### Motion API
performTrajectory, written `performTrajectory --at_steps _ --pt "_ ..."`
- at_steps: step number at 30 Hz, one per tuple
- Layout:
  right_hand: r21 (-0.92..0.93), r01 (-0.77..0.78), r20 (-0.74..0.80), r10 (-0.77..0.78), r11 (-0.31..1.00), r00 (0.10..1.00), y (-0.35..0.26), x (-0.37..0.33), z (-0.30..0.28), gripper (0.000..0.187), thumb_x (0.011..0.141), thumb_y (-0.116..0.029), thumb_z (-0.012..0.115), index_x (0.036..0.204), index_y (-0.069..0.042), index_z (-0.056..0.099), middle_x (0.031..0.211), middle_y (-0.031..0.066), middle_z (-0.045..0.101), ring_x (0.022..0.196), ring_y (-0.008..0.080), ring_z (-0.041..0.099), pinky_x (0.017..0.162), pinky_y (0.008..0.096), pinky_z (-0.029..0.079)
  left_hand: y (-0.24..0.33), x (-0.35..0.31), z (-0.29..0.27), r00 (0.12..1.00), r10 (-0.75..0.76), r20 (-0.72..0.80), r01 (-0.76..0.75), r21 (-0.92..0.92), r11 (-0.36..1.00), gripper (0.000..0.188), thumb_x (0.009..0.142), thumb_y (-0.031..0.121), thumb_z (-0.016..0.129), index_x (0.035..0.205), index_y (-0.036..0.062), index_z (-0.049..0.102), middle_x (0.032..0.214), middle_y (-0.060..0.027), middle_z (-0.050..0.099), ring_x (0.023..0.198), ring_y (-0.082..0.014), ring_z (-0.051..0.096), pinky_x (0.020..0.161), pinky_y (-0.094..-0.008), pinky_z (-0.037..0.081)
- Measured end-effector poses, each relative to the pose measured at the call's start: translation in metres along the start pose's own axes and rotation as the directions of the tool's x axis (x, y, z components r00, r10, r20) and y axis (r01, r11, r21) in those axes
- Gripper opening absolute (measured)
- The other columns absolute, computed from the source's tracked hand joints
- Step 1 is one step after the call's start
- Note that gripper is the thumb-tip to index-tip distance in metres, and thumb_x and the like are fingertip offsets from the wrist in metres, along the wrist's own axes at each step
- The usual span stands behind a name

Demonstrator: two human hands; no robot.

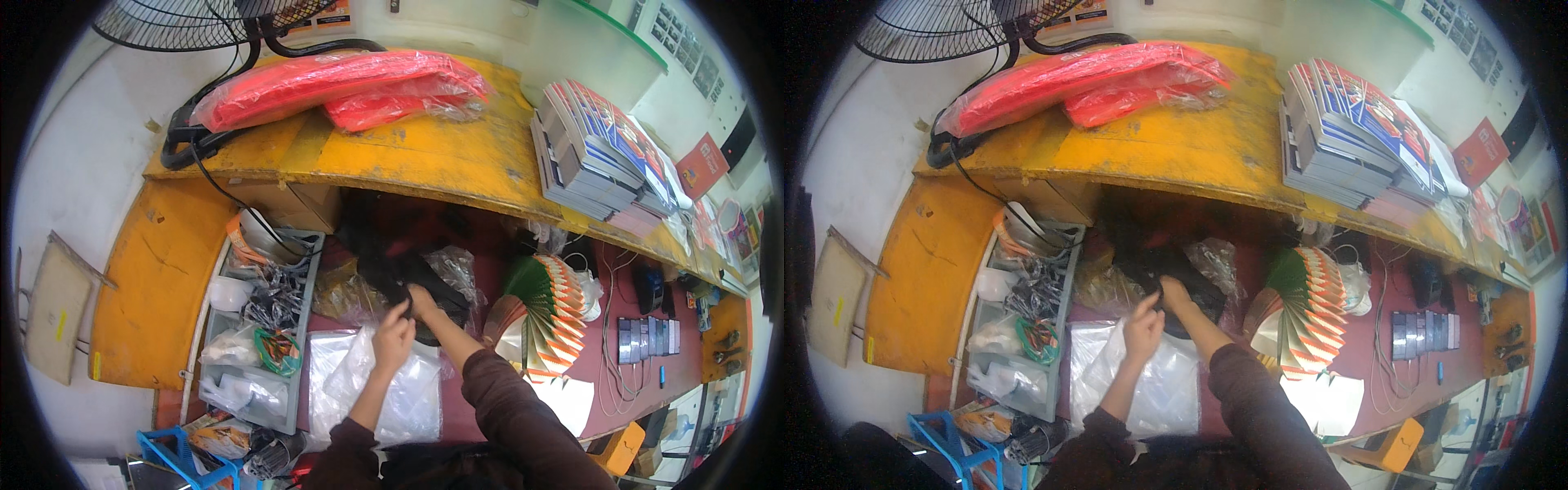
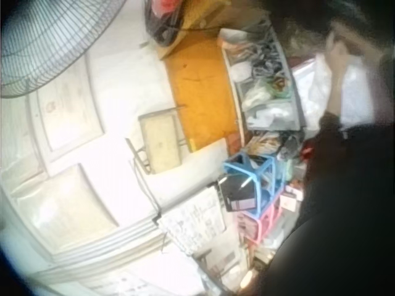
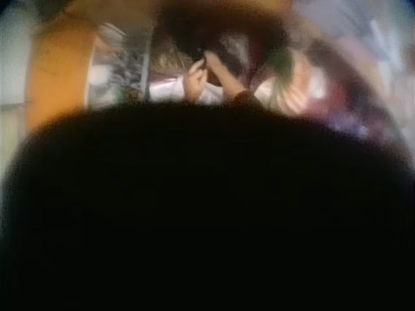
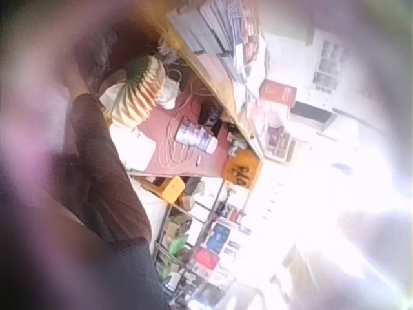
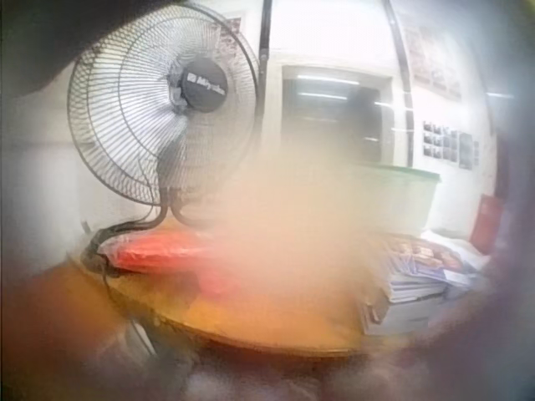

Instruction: The person folds and assembles small paper boxes one at a time at a cluttered workbench. They repeatedly pick up flat paper pieces, fold them into box shapes, and stack the finished boxes. The person also briefly handles a power adapter and cable, then resumes folding more boxes.

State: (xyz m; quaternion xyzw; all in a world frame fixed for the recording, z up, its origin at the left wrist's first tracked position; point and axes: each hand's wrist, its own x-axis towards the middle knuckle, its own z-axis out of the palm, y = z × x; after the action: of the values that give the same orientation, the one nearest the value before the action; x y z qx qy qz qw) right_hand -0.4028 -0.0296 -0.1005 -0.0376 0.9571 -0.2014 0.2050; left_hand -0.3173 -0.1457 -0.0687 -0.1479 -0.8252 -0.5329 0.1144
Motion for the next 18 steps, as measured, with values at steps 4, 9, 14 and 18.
performTrajectory --at_steps 4,9,14,18 --pt "-0.007 -0.019 0.025 0.019 1.0 1.0 0.008 0.033 0.01 0.032 0.07 -0.008 0.064 0.1 0.002 0.058 0.098 0.0213 0.06 0.091 0.0373 0.059 0.077 0.039 0.049 0.005 -0.027 0.009 0.991 -0.024 0.132 0.032 -0.065 0.997 0.017 0.08 0.008 0.062 0.067 -0.0012 0.056 0.12 -0.0088 0.059 0.082 -0.0241 0.064 0.068 -0.0295 0.049" --pt "0.026 -0.029 -0.003 0.029 0.999 1.0 0.004 0.031 0.029 0.041 0.067 -0.009 0.067 0.104 0.001 0.055 0.099 0.0208 0.058 0.091 0.0368 0.059 0.078 0.0391 0.049 -0.03 -0.018 0.014 0.985 -0.056 -0.161 0.004 -0.304 0.953 0.01 0.082 0.009 0.06 0.078 0.0002 0.058 0.122 -0.0158 0.055 0.097 -0.0222 0.058 0.068 -0.0285 0.051" --pt "0.117 -0.017 -0.068 0.025 0.993 0.997 0.012 0.006 0.043 0.05 0.064 -0.01 0.07 0.109 0.0 0.052 0.1 0.0202 0.056 0.091 0.0362 0.058 0.078 0.0392 0.049 -0.069 0.019 -0.001 0.81 -0.407 -0.421 0.252 -0.377 0.891 0.045 0.085 0.03 0.064 0.118 0.0031 0.048 0.117 -0.0172 0.054 0.097 -0.027 0.057 0.084 -0.0321 0.044" --pt "0.241 0.022 -0.165 0.019 0.97 0.986 0.022 -0.038 0.038 0.057 0.062 -0.011 0.073 0.113 -0.001 0.049 0.101 0.0197 0.055 0.091 0.0358 0.058 0.078 0.0393 0.049 -0.071 0.051 -0.026 0.946 -0.318 -0.063 0.309 -0.121 0.943 0.058 0.083 0.039 0.064 0.123 0.0005 0.046 0.111 -0.0212 0.058 0.099 -0.0336 0.058 0.085 -0.0367 0.044"
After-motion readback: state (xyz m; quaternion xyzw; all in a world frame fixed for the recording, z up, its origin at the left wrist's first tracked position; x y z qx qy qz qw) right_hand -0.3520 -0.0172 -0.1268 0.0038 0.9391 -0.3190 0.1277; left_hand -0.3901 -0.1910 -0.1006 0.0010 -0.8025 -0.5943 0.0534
